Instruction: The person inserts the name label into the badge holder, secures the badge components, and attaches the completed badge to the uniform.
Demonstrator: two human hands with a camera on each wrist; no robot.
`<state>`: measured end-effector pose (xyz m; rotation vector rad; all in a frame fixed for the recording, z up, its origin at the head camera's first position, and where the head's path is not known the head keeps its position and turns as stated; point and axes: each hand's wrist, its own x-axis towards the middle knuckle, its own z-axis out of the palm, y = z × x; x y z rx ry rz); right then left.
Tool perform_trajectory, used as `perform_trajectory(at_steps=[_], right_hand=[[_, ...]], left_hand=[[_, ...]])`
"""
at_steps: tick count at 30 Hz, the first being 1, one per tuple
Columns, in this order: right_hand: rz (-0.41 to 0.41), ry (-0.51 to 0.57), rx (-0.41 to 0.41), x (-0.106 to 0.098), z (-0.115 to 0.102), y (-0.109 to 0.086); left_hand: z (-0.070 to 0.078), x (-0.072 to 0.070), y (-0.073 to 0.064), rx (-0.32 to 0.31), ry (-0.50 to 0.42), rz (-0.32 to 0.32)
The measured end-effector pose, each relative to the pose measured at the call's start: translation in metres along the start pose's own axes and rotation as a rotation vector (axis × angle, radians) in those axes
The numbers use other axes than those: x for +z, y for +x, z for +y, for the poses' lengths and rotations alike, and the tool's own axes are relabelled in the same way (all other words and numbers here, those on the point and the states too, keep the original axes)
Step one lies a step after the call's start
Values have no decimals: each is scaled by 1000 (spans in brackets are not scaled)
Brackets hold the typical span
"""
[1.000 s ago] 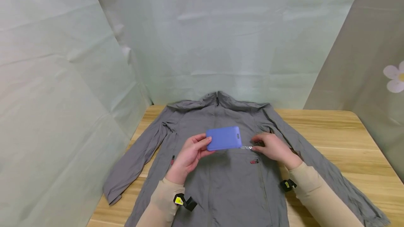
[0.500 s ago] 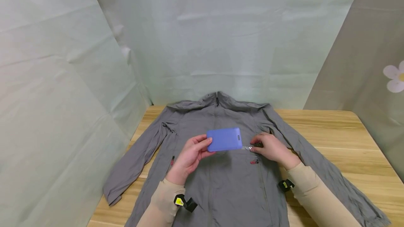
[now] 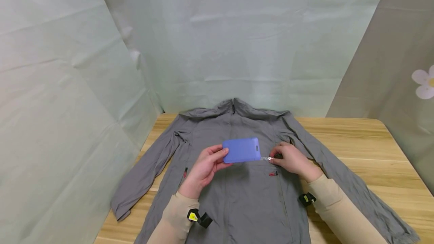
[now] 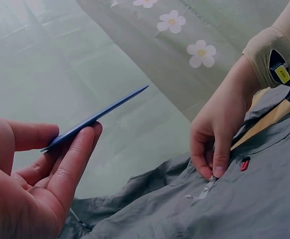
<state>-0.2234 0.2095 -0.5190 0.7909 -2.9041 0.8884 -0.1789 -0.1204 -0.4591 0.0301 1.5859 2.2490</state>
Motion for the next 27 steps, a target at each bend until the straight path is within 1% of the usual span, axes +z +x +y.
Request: perform_trajectory(at_steps=[6, 9, 12, 16, 23, 27], right_hand=[[11, 18, -6, 1, 3, -1], [26, 49, 16, 2, 5, -3], [49, 103, 42, 2, 6, -5], [87, 243, 84, -2, 2, -11], [97, 597, 189, -16, -11, -20], [126, 771, 210, -23, -15, -26]], left_hand=[[0, 0, 0, -1, -6, -4], [0, -1, 0, -1, -8, -8], [0, -1, 1, 3, -9, -11], [0, -1, 1, 8, -13, -10], [0, -1, 1, 8, -18, -9], [1, -1, 1, 5, -17, -12]])
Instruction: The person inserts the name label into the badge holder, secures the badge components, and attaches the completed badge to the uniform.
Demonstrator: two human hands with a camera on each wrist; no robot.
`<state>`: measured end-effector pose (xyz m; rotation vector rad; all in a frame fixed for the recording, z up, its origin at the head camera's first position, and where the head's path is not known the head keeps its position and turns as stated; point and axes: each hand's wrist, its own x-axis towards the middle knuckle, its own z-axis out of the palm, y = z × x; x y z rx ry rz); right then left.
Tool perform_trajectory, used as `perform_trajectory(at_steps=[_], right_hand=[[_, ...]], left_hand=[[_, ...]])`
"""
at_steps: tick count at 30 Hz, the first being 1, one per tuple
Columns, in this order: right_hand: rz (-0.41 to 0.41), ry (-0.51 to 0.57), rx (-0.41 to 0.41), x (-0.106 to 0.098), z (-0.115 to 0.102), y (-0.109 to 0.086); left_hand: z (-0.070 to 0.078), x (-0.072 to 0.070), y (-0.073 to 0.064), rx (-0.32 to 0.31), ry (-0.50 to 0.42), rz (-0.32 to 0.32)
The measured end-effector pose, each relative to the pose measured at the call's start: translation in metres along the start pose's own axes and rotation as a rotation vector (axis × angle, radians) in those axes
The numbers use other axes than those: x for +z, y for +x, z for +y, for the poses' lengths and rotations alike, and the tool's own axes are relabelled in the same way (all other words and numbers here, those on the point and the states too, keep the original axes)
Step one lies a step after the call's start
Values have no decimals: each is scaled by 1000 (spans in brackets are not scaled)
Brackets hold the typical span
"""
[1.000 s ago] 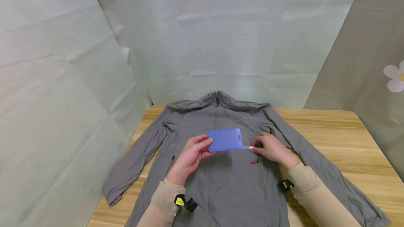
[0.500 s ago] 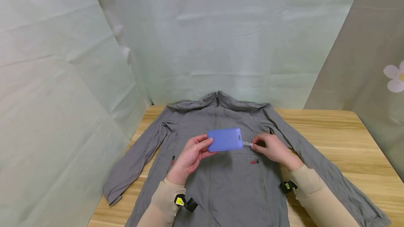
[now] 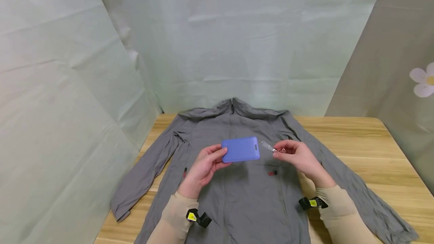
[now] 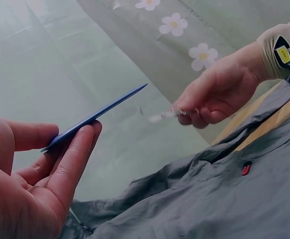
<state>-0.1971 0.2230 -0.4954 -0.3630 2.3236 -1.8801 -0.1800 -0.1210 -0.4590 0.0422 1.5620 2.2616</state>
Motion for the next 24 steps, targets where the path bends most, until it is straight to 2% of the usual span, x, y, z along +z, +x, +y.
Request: perform_trajectory(at_steps=[6, 10, 13, 18, 20, 24], right_hand=[[51, 149, -22, 0, -5, -6], [111, 224, 13, 3, -9, -7], [143, 318, 39, 5, -12, -8], [138, 482, 38, 10, -18, -10], [139, 507, 36, 12, -21, -11], [152, 488, 64, 15, -27, -12]], left_hand=[[1, 0, -1, 0, -4, -6], [1, 0, -1, 3, -3, -13], [1, 1, -1, 1, 1, -15], [1, 4, -2, -4, 13, -22], [0, 3, -2, -2, 17, -27], [-1, 3, -1, -2, 19, -33]])
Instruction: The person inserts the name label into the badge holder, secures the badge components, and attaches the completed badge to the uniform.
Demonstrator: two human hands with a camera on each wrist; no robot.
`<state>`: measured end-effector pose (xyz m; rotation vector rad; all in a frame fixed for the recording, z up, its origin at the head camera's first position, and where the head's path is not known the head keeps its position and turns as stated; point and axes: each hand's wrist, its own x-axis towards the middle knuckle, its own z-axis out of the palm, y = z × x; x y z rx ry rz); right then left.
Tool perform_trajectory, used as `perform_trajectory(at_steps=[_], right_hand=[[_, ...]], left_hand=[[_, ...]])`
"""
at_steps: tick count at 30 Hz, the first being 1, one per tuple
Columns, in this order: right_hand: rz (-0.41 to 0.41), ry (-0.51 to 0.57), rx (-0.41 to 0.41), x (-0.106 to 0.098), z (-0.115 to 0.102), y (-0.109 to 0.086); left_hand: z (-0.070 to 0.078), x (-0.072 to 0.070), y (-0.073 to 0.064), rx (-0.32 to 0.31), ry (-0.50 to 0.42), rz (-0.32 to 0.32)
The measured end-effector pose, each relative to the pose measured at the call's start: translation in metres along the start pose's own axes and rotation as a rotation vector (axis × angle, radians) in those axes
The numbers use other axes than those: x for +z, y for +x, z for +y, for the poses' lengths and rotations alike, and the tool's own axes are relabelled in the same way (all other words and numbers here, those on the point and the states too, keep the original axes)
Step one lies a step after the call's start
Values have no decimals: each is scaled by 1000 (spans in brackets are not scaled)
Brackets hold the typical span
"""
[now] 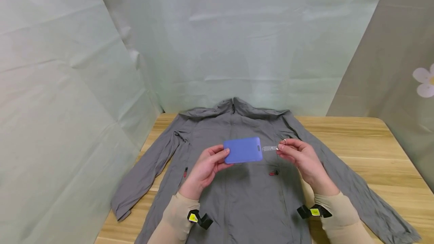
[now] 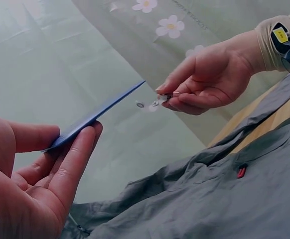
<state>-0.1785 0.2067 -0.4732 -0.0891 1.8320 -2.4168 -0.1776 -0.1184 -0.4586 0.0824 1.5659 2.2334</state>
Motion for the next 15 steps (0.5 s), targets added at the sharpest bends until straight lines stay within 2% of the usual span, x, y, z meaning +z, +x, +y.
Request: perform_trajectory(at_steps=[15], right_hand=[[2, 20, 53, 7, -3, -3]], left_hand=[[-4, 0, 2, -9, -1, 1]])
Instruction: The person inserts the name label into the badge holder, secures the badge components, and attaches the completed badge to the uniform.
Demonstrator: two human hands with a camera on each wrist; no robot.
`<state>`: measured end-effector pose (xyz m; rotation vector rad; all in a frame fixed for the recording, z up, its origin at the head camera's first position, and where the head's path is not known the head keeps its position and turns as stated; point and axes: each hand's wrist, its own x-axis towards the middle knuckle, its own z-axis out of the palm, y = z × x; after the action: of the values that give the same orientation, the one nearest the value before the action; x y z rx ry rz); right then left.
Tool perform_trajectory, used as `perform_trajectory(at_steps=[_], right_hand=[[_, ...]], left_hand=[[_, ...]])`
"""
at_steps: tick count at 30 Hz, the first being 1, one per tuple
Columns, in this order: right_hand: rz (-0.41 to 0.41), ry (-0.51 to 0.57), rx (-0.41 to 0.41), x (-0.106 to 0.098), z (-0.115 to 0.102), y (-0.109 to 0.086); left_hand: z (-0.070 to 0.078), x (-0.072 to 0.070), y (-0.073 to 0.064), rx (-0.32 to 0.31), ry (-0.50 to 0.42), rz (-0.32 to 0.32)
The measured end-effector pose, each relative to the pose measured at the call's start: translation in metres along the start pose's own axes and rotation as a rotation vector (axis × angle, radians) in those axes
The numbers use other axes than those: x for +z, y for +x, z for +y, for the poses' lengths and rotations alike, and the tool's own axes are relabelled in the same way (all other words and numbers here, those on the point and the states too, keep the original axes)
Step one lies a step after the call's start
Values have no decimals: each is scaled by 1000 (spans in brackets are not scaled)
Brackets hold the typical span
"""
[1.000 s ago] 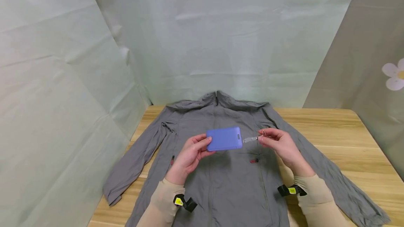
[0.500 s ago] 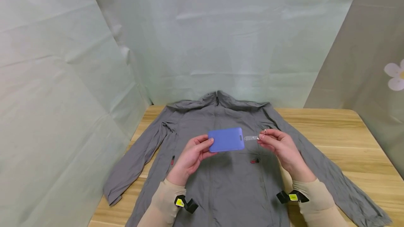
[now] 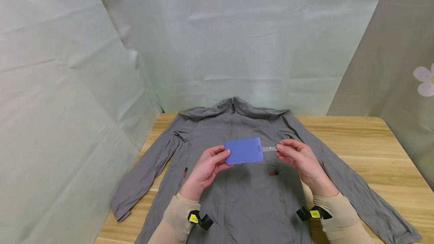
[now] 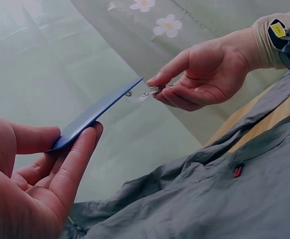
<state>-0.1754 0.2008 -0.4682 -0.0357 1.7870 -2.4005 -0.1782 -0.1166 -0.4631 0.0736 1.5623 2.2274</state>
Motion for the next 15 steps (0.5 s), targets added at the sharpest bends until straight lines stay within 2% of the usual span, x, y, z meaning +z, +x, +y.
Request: perform_trajectory(at_steps=[15], right_hand=[[-30, -6, 45, 1, 0, -1]], left_hand=[[-2, 2, 0, -3, -12, -2]])
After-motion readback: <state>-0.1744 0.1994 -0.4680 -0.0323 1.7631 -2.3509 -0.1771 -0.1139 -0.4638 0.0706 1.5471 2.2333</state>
